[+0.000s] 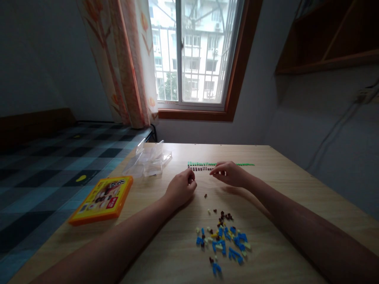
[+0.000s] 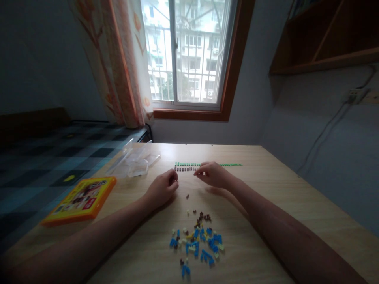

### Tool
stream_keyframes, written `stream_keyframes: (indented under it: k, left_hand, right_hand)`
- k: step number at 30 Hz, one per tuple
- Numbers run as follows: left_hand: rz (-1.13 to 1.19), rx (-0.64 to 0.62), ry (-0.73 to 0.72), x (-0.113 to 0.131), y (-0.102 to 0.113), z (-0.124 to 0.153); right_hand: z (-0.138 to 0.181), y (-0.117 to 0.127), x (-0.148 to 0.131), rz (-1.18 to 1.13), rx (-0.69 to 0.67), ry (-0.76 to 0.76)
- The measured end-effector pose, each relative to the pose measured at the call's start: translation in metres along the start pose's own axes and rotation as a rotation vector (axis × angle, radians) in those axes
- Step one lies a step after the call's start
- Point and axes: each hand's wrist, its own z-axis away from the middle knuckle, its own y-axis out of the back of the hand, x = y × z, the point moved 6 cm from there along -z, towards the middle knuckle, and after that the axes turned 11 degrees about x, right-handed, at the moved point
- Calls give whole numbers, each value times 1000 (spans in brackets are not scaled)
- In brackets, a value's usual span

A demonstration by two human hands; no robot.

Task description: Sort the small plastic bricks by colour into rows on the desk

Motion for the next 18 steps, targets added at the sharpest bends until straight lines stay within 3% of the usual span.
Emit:
stream_keyframes:
  k: [4, 6, 18]
  left_hand:
    - [-2, 5, -11, -1, 0, 0]
    - [0, 8, -22, -2, -1, 0]
    - [3, 13, -22, -2, -2, 0]
  right_hand:
    - [-1, -14, -41, -80, -249, 86]
    - [2, -20, -50, -77, -310, 103]
    - [4, -28, -50, 16, -361, 117]
